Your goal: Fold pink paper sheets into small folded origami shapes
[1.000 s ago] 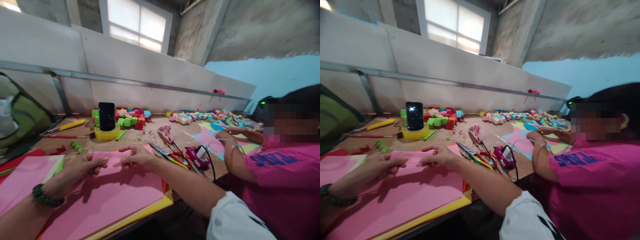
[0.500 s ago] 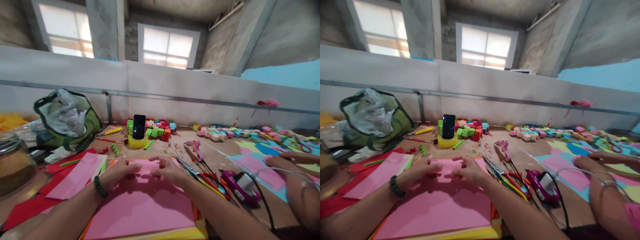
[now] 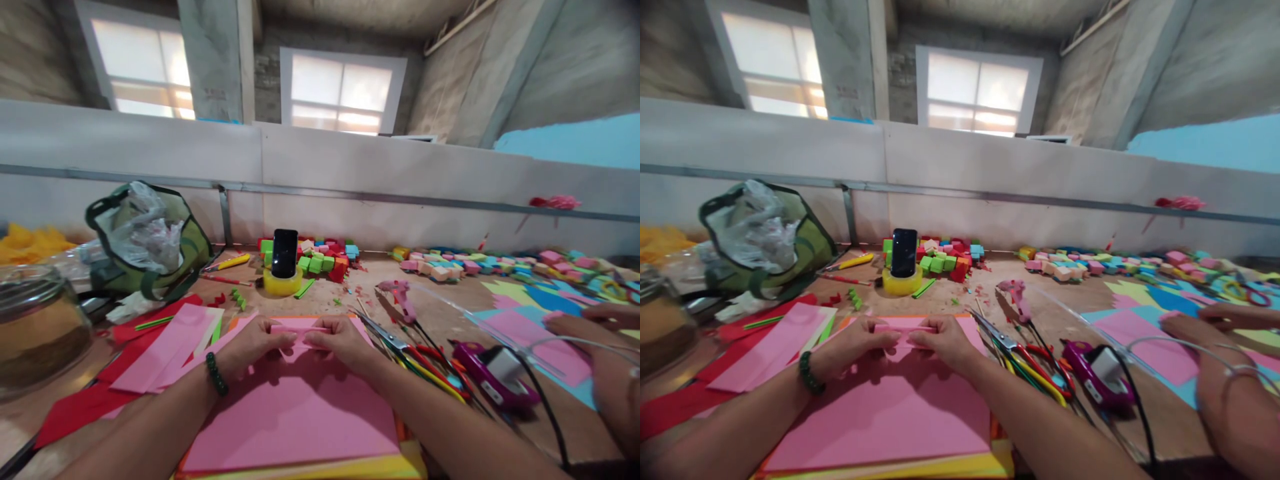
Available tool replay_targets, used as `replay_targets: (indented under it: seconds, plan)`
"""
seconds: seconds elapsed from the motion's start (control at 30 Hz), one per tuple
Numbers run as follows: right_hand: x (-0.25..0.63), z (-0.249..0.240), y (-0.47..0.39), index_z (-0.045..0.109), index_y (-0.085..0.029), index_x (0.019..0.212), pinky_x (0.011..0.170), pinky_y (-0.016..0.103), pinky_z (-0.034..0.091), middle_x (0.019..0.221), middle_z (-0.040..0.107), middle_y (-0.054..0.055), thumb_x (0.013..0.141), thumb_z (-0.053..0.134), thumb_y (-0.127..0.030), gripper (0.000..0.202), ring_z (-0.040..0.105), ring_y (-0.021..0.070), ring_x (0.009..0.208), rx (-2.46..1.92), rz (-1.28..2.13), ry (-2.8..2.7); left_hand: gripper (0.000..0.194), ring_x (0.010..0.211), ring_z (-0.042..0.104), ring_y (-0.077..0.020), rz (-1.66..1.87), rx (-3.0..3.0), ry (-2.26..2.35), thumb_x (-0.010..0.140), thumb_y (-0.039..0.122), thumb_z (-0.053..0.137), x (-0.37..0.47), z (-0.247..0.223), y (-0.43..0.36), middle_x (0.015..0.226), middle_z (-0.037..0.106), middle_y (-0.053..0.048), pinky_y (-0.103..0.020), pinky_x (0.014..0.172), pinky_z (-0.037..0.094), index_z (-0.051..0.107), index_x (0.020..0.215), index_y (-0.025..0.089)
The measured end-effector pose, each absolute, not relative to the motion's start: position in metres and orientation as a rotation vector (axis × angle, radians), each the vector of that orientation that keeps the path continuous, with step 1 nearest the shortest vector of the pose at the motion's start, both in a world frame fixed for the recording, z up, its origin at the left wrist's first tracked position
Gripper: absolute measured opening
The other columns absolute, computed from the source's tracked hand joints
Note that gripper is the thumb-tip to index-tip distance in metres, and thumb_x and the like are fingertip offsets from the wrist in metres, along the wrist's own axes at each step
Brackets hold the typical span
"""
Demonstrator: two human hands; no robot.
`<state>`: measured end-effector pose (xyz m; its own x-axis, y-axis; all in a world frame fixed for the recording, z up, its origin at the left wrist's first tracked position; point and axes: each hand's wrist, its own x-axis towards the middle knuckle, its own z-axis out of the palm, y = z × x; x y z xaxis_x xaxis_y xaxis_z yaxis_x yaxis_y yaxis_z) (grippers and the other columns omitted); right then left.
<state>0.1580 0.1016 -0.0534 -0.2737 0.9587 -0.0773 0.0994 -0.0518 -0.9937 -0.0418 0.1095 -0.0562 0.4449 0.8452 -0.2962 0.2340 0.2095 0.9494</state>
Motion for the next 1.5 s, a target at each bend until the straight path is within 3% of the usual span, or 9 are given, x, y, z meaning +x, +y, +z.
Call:
replay_targets:
  seconds: [0.23,1.5]
  plan:
    - [0.161,-0.055,0.106,0.062,-0.015,0.068,0.051,0.021,0.049,0.061,0.064,0.000,0.059,0.078,-0.050,0.040,0.059,0.0088,0.050,-1.148,1.383,-1.362,0.039,0.040,0.051,-0.0087,0.702,1.180,1.113,0.062,0.048,0.076,-0.043,-0.055,0.113,0.060,0.061,0.000,-0.019,0.034,0.038,0.058,0.069,0.014]
    - [0.160,-0.062,0.110,0.061,-0.014,0.068,0.046,0.021,0.045,0.057,0.064,0.000,0.059,0.077,-0.049,0.039,0.056,0.0086,0.045,-1.130,1.304,-1.339,0.042,0.048,0.053,-0.0082,0.777,1.200,1.063,0.068,0.053,0.072,-0.047,-0.060,0.118,0.059,0.063,-0.002,-0.017,0.043,0.039,0.068,0.073,0.011]
